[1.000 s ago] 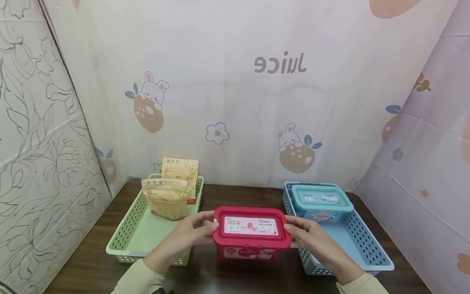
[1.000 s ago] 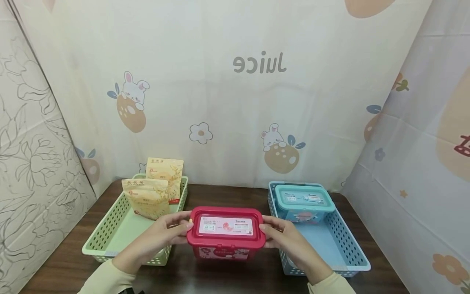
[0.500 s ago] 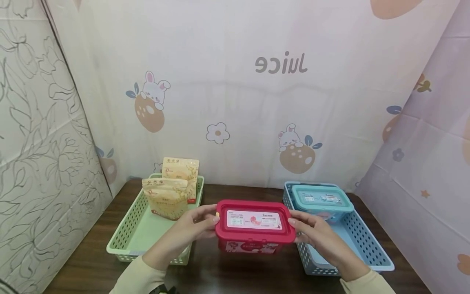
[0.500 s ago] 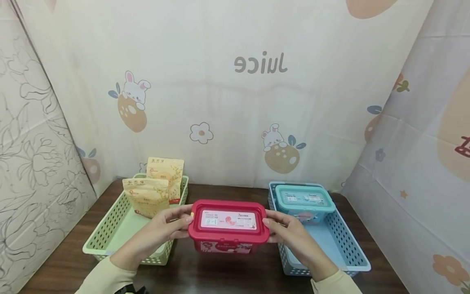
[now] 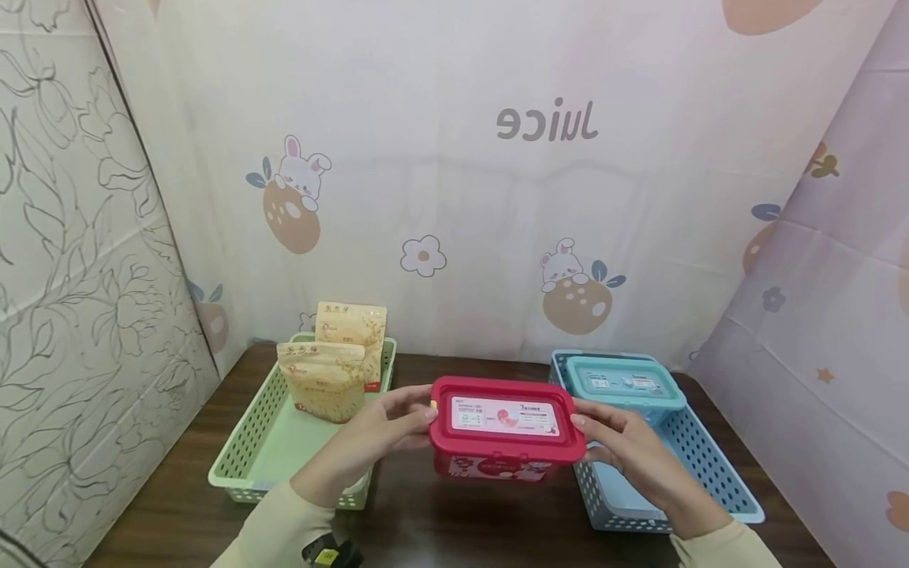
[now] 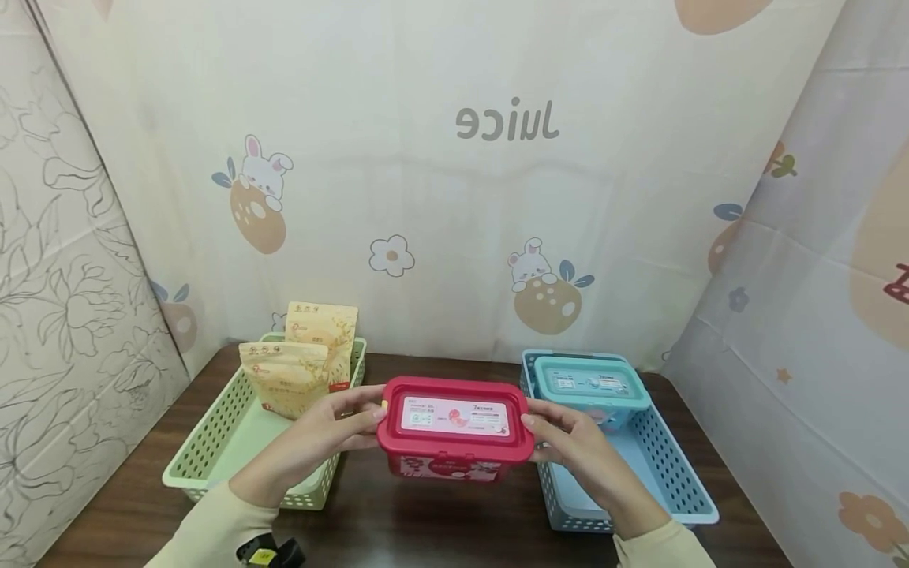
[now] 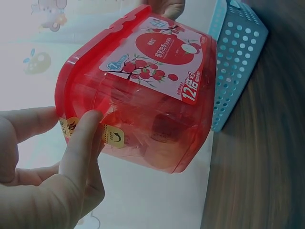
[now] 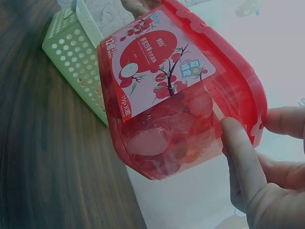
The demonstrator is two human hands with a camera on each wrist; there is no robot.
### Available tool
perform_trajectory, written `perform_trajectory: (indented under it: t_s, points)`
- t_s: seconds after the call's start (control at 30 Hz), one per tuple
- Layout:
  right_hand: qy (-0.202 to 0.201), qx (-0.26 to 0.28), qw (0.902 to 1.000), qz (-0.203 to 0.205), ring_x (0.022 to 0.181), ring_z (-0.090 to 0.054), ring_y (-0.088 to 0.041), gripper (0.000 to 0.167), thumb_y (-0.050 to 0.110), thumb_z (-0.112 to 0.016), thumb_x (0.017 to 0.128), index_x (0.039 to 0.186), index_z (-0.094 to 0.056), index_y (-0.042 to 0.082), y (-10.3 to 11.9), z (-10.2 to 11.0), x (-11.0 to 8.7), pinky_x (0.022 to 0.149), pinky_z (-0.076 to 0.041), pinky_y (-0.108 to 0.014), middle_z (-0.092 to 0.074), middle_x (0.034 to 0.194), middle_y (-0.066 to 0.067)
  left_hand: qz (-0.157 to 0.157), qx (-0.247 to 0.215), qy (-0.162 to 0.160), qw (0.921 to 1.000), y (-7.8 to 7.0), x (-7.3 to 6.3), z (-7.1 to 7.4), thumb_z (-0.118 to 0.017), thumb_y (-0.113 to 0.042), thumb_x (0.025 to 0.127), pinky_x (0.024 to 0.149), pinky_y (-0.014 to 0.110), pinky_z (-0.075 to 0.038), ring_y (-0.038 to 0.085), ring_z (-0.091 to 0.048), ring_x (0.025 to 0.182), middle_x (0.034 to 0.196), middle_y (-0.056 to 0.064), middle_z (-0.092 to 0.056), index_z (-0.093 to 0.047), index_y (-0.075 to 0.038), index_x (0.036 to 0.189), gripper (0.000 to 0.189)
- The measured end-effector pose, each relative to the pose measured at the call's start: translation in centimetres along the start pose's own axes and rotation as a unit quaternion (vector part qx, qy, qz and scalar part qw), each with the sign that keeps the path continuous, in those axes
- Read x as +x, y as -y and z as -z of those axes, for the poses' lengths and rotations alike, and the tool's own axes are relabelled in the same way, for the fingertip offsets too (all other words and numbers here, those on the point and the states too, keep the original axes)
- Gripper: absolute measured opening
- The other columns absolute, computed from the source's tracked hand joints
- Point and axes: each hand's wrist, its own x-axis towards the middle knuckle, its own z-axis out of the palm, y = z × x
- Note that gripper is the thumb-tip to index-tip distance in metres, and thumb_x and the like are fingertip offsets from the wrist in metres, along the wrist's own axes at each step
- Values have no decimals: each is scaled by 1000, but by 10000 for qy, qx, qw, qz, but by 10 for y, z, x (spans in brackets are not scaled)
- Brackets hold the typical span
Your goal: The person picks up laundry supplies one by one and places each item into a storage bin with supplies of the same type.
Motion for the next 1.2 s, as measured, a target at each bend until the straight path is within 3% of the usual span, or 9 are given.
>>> perform_trajectory:
  t_s: [0.3,0.57,0.7,0.87,1.07,1.2]
  points:
    - [-305,-94,9992,-221,104,-65,-26,67,31,-59,102,152,-33,-5,2,13,-4,88,-58,-39,-41,147,-28,-26,-165,139,9998,-2,12,-12,-71,-25,95,92,41,-56,29,-68,104,114,19,-60,-45,1,147,64]
    - [-512,-262,9983,-125,105,-63,-22,66,32,-56,104,152,-32,-6,-4,33,-9,86,-59,-39,-38,149,-28,-30,-216,245,9995,-1,28,-30,-71,-24,95,89,39,-57,28,-67,106,114,17,-62,-47,-2,147,61]
    - [-612,-303,9977,14,104,-64,-18,62,28,-54,105,151,-33,-7,-10,47,-13,84,-59,-39,-47,144,-22,-108,-298,348,9989,-1,37,-41,-70,-19,96,89,39,-57,27,-68,104,112,17,-62,-47,0,146,58]
    - [-738,-367,9966,51,103,-62,-15,59,28,-54,104,150,-38,-5,-17,66,-20,82,-60,-39,-57,131,-4,-248,-362,506,9978,-2,46,-55,-68,-14,97,89,40,-57,27,-68,103,111,17,-62,-49,1,144,53]
    - [-933,-357,9947,-249,101,-63,-11,48,32,-55,104,147,-52,11,-24,90,-28,83,-60,-40,-58,122,8,-207,-323,549,9978,-3,58,-74,-70,-11,95,90,45,-57,25,-69,99,109,14,-65,-54,-2,141,49]
    - [-1016,-404,9930,-445,99,-63,-9,31,35,-55,104,134,-61,34,-28,104,-33,84,-59,-38,-57,119,11,-185,-248,554,9980,-2,65,-87,-70,-11,95,89,44,-57,23,-70,96,108,11,-66,-54,-3,140,49]
